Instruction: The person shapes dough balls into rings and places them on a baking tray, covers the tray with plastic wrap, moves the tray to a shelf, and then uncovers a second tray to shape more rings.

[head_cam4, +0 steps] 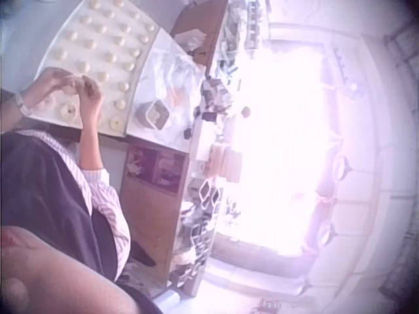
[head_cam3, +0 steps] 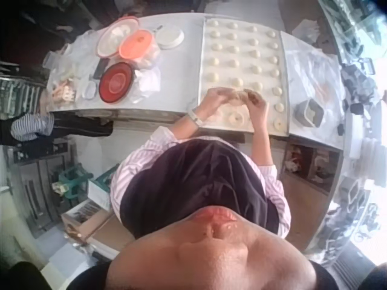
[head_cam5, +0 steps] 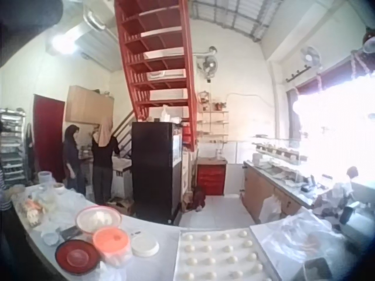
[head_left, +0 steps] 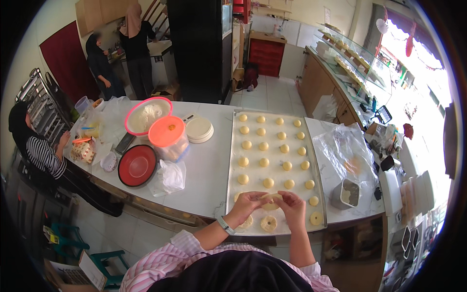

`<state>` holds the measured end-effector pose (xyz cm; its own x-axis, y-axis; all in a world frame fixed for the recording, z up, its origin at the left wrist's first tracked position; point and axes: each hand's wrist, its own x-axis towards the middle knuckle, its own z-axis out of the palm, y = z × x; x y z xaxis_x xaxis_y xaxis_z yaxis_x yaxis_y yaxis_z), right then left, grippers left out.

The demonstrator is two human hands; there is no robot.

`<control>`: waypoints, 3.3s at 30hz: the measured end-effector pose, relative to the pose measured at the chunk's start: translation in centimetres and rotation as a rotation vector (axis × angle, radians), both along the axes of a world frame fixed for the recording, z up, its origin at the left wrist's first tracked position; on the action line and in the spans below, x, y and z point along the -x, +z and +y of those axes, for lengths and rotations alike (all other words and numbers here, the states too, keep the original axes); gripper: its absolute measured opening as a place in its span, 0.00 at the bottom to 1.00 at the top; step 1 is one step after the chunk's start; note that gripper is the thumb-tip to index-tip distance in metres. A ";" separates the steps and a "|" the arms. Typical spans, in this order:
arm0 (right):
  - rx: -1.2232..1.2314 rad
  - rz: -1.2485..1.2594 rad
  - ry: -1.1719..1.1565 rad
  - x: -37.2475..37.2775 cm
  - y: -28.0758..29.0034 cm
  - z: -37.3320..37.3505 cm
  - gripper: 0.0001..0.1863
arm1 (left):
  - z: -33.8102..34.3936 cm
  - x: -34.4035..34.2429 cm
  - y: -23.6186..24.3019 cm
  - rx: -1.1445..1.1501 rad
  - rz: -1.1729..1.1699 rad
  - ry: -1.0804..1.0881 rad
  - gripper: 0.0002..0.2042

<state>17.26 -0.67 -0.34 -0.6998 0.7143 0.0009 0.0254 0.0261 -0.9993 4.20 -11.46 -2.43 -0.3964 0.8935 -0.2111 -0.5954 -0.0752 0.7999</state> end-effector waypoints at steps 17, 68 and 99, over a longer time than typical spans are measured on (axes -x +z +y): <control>-0.028 -0.021 0.020 0.0 0.9 -0.6 0.12 | 0.0 1.5 -0.4 -0.006 -0.083 -0.154 0.14; 0.017 -0.174 0.346 -6.6 1.7 13.3 0.14 | 10.0 -7.7 0.7 0.173 0.082 0.062 0.11; -0.523 -0.454 -0.145 -6.8 0.5 14.6 0.13 | 6.1 -4.8 -6.4 0.338 0.758 0.074 0.20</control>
<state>24.08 13.95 0.12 -0.6104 0.7857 0.1003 0.4758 0.4650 -0.7466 8.99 -5.38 -8.83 -0.5941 0.7960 -0.1158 0.1108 0.2235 0.9684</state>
